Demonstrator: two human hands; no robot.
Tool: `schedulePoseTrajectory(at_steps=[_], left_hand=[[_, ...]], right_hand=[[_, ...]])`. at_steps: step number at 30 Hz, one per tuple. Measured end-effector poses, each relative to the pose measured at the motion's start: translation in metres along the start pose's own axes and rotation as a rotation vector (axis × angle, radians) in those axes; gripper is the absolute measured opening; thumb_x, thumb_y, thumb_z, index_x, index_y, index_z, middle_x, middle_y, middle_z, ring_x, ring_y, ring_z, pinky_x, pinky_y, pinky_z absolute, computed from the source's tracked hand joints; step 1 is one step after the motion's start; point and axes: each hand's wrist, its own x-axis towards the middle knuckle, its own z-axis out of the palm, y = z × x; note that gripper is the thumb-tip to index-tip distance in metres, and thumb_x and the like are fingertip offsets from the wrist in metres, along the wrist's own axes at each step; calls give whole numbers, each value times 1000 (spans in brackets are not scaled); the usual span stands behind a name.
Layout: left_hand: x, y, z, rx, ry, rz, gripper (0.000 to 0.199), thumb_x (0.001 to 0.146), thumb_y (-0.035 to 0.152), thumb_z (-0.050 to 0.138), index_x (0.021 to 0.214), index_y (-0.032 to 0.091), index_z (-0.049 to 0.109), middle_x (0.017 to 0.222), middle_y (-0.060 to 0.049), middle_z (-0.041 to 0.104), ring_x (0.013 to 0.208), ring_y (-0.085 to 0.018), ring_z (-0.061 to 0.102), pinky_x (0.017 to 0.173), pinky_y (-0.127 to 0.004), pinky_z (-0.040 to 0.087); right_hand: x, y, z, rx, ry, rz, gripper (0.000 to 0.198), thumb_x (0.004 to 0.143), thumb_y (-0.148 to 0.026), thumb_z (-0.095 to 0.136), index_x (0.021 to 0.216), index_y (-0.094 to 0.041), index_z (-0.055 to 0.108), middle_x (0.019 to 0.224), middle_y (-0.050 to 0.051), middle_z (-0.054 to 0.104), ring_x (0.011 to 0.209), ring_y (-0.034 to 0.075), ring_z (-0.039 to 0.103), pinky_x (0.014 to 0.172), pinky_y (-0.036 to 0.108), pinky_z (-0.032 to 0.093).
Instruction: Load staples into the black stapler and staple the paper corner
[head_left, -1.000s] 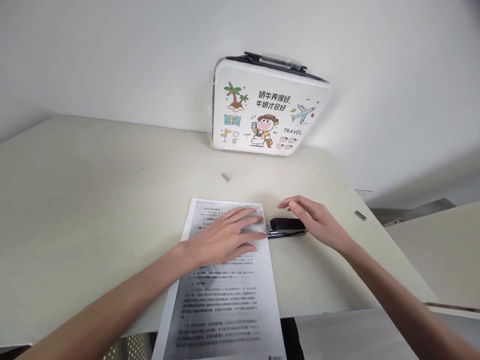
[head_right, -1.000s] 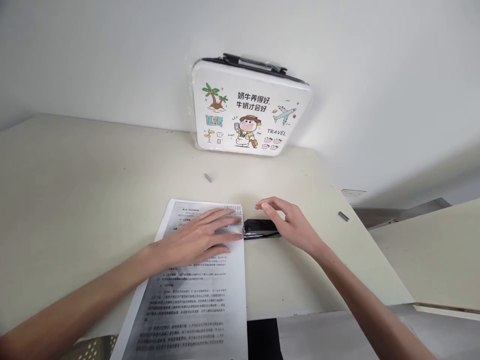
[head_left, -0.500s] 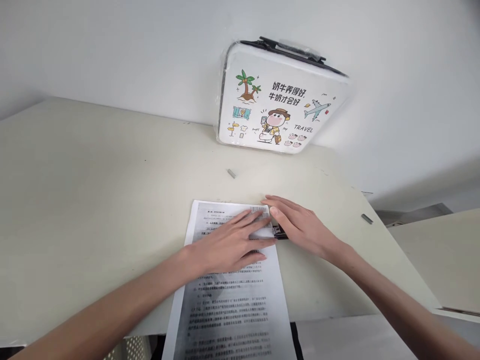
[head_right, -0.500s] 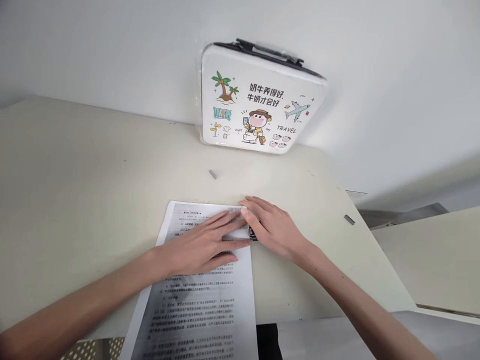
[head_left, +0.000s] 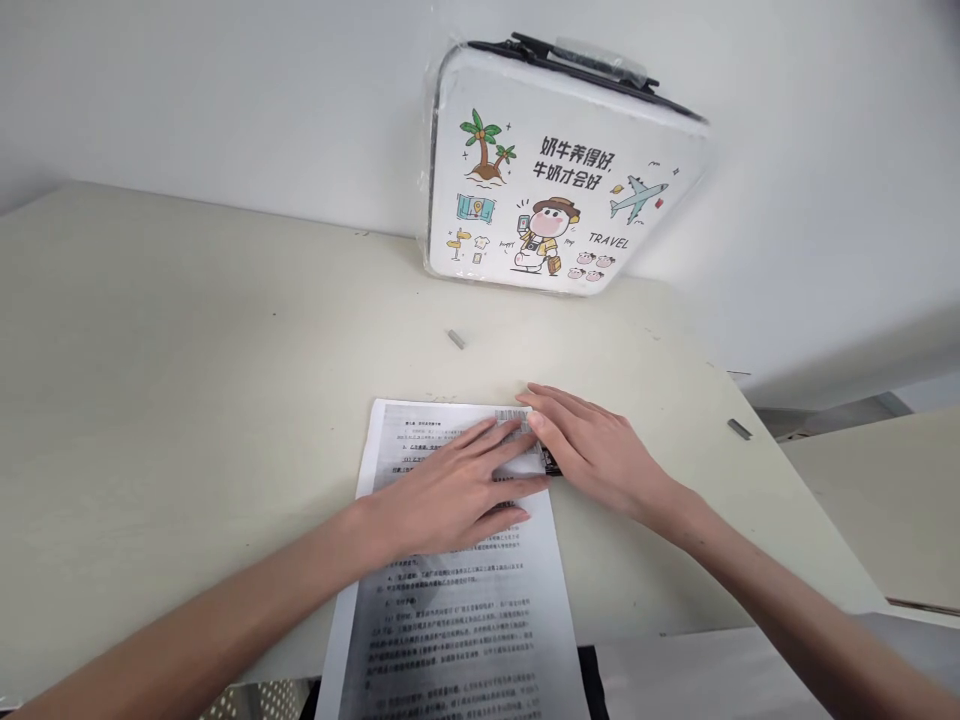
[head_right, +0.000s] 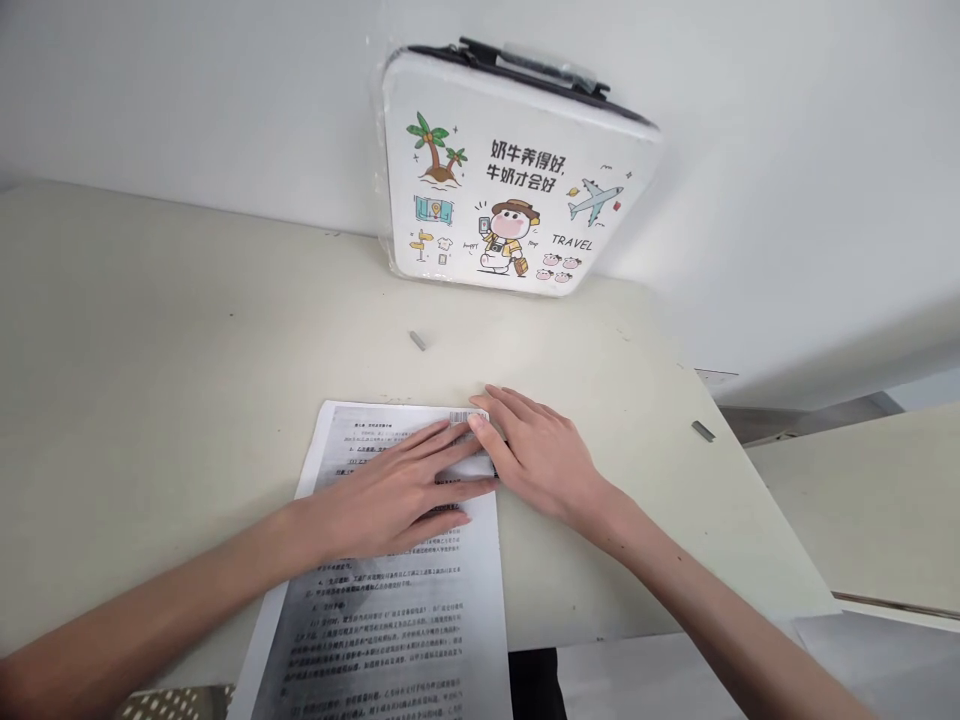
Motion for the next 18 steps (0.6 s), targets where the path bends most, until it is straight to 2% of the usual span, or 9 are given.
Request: schedulePoseTrajectory(at_steps=[9, 18], left_hand=[[1, 1, 1, 39, -12, -15, 40, 108, 41, 51, 146, 32, 61, 168, -6, 39, 155, -34, 37, 129, -54, 26], [1, 2, 3, 87, -3, -24, 40, 108, 43, 50, 145, 30, 62, 162, -7, 47, 151, -32, 42, 128, -51, 28]], right_hand=[[2, -2, 1, -52, -34, 16, 50, 111, -52, 25, 139, -32, 62, 152, 3, 61, 143, 30, 55, 109, 52, 52], [2, -7, -1, -118, -55, 30, 51, 112, -50, 22, 139, -31, 61, 154, 3, 59, 144, 26, 55, 107, 49, 55]])
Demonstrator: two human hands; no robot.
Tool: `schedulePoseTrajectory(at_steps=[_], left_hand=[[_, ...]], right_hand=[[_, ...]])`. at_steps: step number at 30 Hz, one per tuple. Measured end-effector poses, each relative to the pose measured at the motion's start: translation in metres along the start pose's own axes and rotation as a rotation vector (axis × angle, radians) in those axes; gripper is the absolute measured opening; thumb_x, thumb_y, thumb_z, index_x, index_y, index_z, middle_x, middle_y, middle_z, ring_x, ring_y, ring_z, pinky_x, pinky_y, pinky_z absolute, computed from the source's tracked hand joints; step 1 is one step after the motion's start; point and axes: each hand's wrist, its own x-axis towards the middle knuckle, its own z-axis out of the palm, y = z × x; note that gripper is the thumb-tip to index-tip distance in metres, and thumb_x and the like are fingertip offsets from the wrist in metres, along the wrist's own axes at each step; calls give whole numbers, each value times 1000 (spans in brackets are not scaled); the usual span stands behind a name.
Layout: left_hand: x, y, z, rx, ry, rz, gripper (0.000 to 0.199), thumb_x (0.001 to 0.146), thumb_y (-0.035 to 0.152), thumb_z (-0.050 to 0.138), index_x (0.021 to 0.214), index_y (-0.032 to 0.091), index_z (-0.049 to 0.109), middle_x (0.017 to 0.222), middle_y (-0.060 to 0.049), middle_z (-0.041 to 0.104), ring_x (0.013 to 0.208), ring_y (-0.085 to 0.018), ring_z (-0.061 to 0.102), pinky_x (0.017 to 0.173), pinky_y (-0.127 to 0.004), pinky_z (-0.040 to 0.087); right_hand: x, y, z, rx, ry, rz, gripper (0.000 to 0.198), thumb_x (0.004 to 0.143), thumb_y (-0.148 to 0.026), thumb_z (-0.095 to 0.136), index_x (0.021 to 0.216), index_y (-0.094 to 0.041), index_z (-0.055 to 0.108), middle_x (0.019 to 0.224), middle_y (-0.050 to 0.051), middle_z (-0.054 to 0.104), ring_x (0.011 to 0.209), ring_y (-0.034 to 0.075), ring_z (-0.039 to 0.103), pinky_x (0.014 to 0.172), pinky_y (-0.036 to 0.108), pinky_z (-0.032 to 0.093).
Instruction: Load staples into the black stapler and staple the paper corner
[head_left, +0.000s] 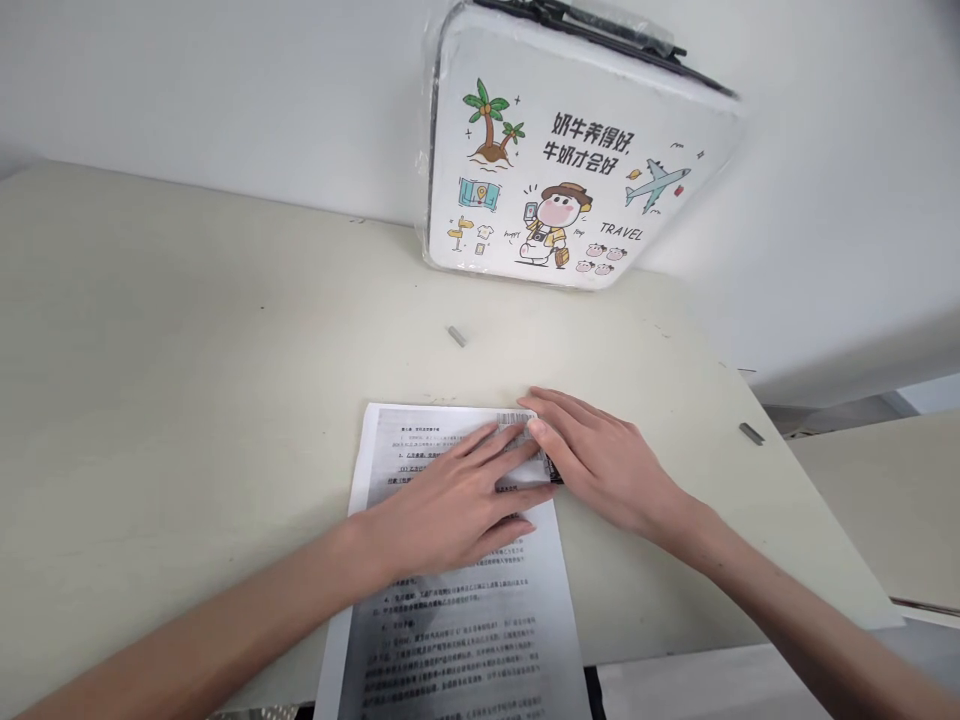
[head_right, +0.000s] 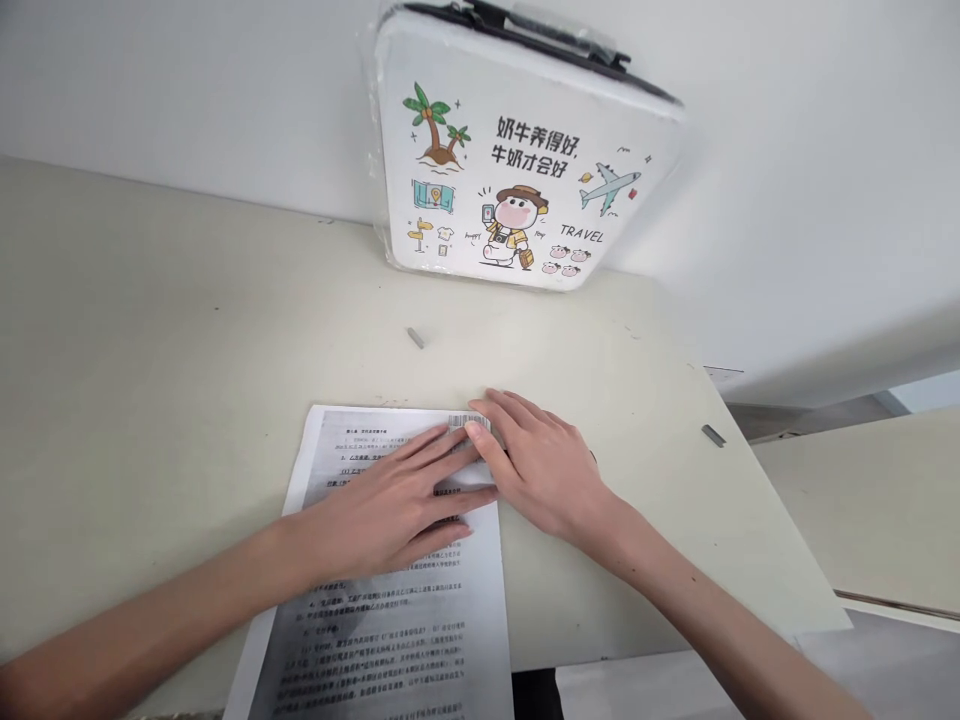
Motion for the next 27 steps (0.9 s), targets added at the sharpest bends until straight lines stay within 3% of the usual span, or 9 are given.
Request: schedulePoseTrajectory(at_steps=[11, 17, 27], left_hand=[[0, 0, 3, -6, 5, -17, 40, 106, 41, 54, 142, 26, 63, 154, -10, 54, 150, -33, 43, 128, -53, 27], [-1, 0, 6, -18, 15, -34, 39, 105, 41, 56, 140, 26, 64, 152, -11, 56, 150, -32, 43, 129, -53, 27], [-3, -1, 9, 2, 36, -21, 35, 106, 38, 55, 134, 23, 67, 141, -12, 65, 148, -32, 45, 127, -54, 31]], right_hand=[[2, 1, 3, -53, 3, -1, 49, 112, -47, 23, 141, -32, 61, 154, 2, 60, 147, 27, 51, 109, 52, 54], [3, 2, 10, -146, 61, -27, 49, 112, -44, 24, 142, -30, 61, 153, 3, 61, 144, 28, 55, 103, 49, 59], [6, -3, 35, -388, 172, -134, 46, 109, -28, 39, 152, -21, 55, 158, 14, 54, 147, 36, 50, 108, 56, 53]])
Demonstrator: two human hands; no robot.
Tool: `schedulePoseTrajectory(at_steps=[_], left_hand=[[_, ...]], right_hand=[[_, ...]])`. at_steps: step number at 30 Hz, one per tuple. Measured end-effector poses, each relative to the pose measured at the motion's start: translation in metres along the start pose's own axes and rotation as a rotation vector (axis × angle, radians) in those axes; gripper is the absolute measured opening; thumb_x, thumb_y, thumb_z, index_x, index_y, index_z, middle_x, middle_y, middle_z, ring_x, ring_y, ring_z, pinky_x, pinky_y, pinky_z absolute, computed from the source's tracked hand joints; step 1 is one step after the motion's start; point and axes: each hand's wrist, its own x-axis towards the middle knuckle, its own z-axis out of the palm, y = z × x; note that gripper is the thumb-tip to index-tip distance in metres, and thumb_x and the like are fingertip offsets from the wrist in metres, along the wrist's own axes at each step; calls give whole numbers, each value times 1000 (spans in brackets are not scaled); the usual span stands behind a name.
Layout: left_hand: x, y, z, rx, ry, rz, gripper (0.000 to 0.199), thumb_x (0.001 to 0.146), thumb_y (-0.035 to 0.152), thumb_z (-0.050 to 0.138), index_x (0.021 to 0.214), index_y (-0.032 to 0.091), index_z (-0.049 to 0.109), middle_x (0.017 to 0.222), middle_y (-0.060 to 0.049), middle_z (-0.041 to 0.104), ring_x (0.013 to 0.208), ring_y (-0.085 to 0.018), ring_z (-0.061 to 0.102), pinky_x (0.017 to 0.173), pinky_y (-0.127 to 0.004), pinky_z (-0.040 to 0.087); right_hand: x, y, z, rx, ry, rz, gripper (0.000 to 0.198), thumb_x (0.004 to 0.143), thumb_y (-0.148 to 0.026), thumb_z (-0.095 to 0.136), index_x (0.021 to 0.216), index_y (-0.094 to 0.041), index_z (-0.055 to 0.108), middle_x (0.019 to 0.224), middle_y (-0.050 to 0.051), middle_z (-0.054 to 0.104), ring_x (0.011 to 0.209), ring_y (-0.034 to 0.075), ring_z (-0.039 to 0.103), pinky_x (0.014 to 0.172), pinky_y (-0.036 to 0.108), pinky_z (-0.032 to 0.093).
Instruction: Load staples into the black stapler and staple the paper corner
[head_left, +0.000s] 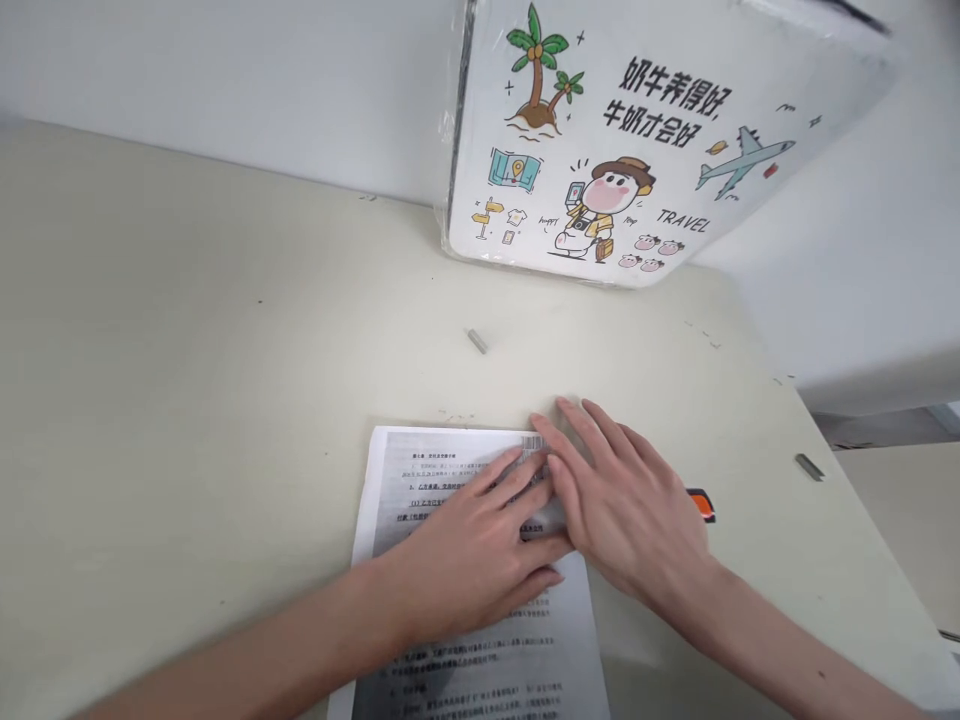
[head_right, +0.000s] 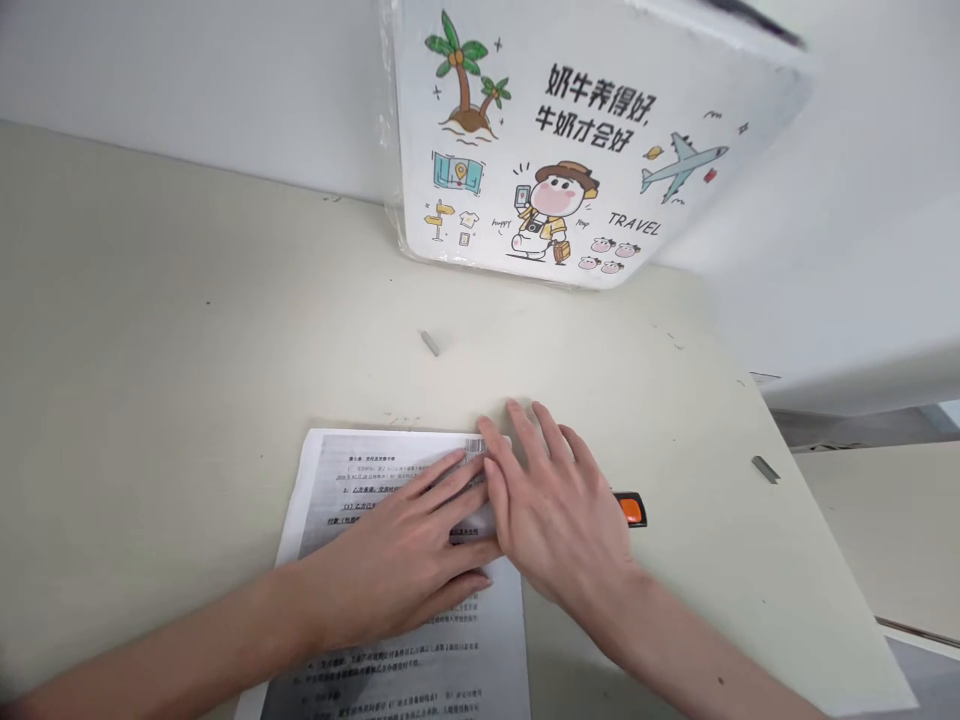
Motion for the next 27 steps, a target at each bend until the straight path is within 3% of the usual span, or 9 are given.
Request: schedulePoseTrajectory(at_steps=[5, 10, 14, 16, 19, 24, 27], left_hand=[[1, 1, -3, -41, -3, 0, 29, 105, 37, 57, 128, 25, 72, 144, -10, 63, 151, -30, 41, 129, -52, 28], [0, -2, -10, -56, -51, 29, 38, 108, 37, 52, 144, 29, 63, 166, -7, 42, 158, -29, 32, 131, -49, 25], [-1, -5, -17, -44, -77, 60, 40, 110, 36, 49, 148, 30, 61, 173, -5, 30, 159, -28, 29, 131, -47, 24], [-2, -6, -19, -34, -92, 67, 40, 110, 35, 49, 147, 31, 61, 173, -6, 29, 159, -28, 28, 131, -46, 26], [-1, -7, -21, -23, -119, 72, 40, 110, 34, 48, 147, 31, 62, 173, -7, 29, 159, -29, 27, 130, -47, 28], [0, -6, -23, -23, -127, 57, 38, 109, 32, 50, 144, 32, 65, 172, -4, 32, 159, -27, 28, 130, -46, 30], [2, -5, -24, -23, -143, 41, 38, 110, 33, 49, 145, 32, 64, 171, -3, 34, 159, -26, 29, 129, -46, 31]], right_hand=[[2, 0, -2, 44, -6, -4, 47, 110, -31, 38, 153, -22, 54, 156, 14, 56, 141, 37, 56, 105, 57, 54], [-11, 20, -19, 319, 62, 61, 43, 112, -35, 29, 142, -26, 58, 145, 9, 66, 127, 26, 66, 100, 45, 57], [-39, 42, -22, 387, 79, -100, 33, 110, -43, 44, 131, -24, 60, 126, 10, 74, 113, 26, 71, 94, 43, 57], [-54, 52, -17, 347, 89, -113, 28, 107, -43, 51, 125, -24, 61, 114, 10, 76, 100, 26, 73, 86, 42, 58], [-72, 65, -7, 312, 144, -28, 24, 107, -41, 53, 120, -24, 61, 106, 9, 76, 90, 25, 73, 79, 40, 58], [-96, 81, 0, 356, 209, 120, 29, 104, -47, 56, 121, -24, 62, 107, 8, 77, 94, 26, 74, 78, 39, 60], [-109, 86, 3, 445, 193, 247, 32, 102, -51, 57, 120, -25, 63, 110, 9, 76, 89, 24, 72, 66, 34, 58]])
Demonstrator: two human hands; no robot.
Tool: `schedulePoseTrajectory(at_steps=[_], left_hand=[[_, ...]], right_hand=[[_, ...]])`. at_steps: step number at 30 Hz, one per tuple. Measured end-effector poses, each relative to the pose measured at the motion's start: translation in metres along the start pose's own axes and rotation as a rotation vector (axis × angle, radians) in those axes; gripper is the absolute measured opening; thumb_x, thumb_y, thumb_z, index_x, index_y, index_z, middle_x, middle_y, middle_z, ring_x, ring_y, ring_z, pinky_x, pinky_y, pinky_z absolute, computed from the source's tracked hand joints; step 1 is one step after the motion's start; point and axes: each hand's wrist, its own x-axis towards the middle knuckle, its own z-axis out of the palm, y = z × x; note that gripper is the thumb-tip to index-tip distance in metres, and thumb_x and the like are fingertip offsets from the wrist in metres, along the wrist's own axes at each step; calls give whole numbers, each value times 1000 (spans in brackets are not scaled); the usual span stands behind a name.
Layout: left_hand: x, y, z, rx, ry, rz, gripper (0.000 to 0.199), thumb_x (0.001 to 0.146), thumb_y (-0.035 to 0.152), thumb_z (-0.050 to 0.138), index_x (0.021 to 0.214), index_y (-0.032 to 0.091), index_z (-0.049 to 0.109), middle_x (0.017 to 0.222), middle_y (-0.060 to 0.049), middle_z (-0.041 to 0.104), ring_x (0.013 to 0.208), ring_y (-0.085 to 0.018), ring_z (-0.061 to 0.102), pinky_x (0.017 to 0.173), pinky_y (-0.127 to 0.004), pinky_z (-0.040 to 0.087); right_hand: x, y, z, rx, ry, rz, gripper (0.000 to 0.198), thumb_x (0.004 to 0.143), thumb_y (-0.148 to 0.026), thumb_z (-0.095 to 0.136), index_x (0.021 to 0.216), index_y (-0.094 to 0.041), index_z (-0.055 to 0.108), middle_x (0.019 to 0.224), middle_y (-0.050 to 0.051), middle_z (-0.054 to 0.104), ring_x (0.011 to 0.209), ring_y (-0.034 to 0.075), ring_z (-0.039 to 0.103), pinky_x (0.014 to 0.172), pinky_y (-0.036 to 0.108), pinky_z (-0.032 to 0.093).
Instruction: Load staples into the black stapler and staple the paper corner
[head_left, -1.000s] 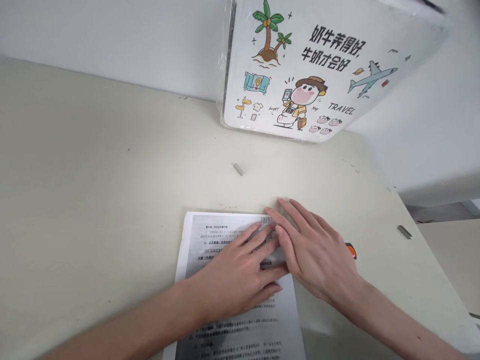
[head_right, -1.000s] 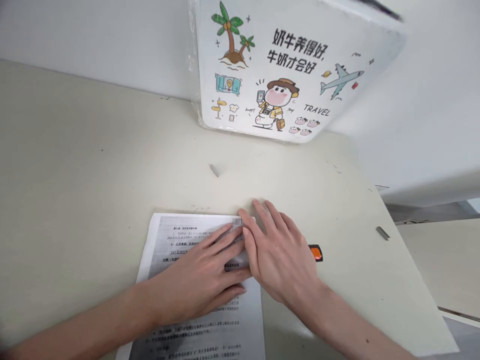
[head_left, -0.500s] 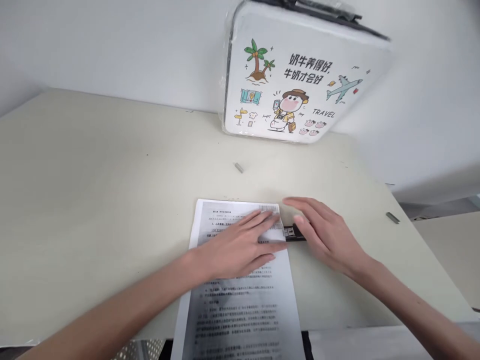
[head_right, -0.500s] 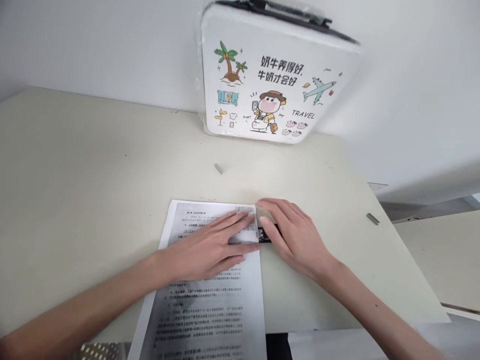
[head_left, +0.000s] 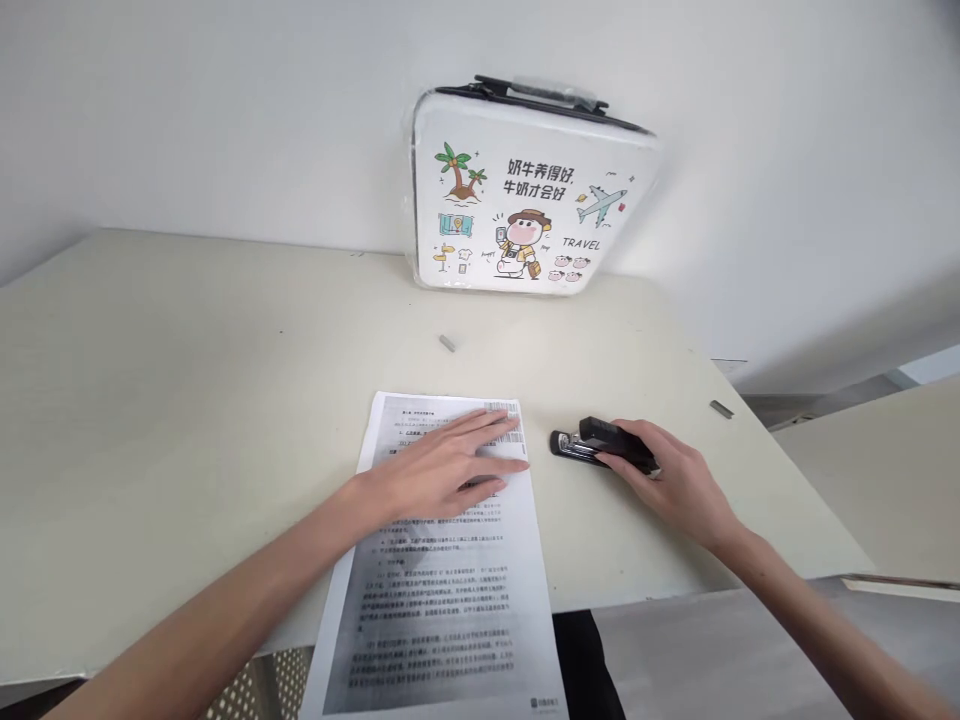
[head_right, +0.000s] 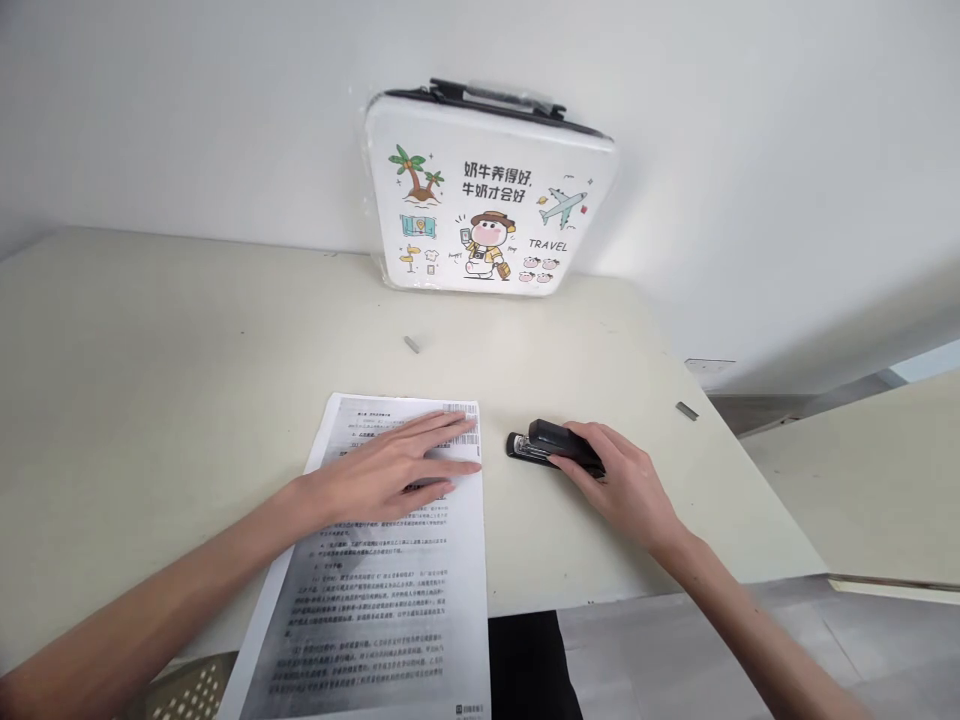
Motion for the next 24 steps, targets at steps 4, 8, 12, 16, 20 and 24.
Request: schedulePoseTrajectory(at_steps=[4, 8, 12, 16, 20, 24], left_hand=[[3, 2, -2, 8, -1, -36, 48, 109, 36, 49, 157, 30, 49, 170, -4, 37, 159, -25, 30, 130, -46, 30], [8, 5, -6, 39, -44, -33, 48, 110, 36, 47, 157, 27, 48, 169, -7, 38, 158, -26, 31, 129, -48, 29], [12, 10, -9, 69, -67, -22, 46, 110, 34, 44, 155, 25, 52, 168, -9, 39, 157, -27, 33, 130, -50, 28], [8, 12, -12, 72, -33, -50, 50, 111, 37, 45, 160, 30, 44, 170, -5, 37, 158, -26, 31, 130, -49, 29], [-15, 10, -21, 97, 36, -185, 54, 110, 43, 47, 163, 31, 38, 170, -3, 37, 158, -25, 32, 128, -48, 34], [-52, 9, -32, 149, 24, -301, 55, 109, 46, 49, 162, 36, 39, 170, 0, 38, 158, -29, 31, 128, -53, 34]], right_hand=[[-10, 6, 4, 128, 48, 104, 33, 100, -52, 61, 116, -24, 63, 110, 8, 75, 88, 23, 71, 61, 31, 56], [-11, 8, 7, 182, 80, 109, 34, 98, -52, 63, 117, -23, 64, 111, 9, 75, 90, 24, 71, 68, 33, 57], [-9, 8, 5, 210, 80, 102, 34, 99, -52, 61, 117, -23, 64, 110, 8, 75, 92, 24, 71, 76, 36, 59], [-9, 7, 3, 237, 71, 104, 37, 100, -54, 59, 119, -23, 64, 113, 10, 75, 95, 25, 72, 73, 36, 59], [-10, 9, 3, 264, 70, 106, 38, 100, -55, 57, 121, -23, 64, 115, 12, 74, 96, 27, 71, 73, 39, 60], [-10, 9, 2, 272, 62, 100, 34, 101, -52, 58, 121, -24, 63, 113, 9, 74, 95, 25, 70, 77, 39, 60]])
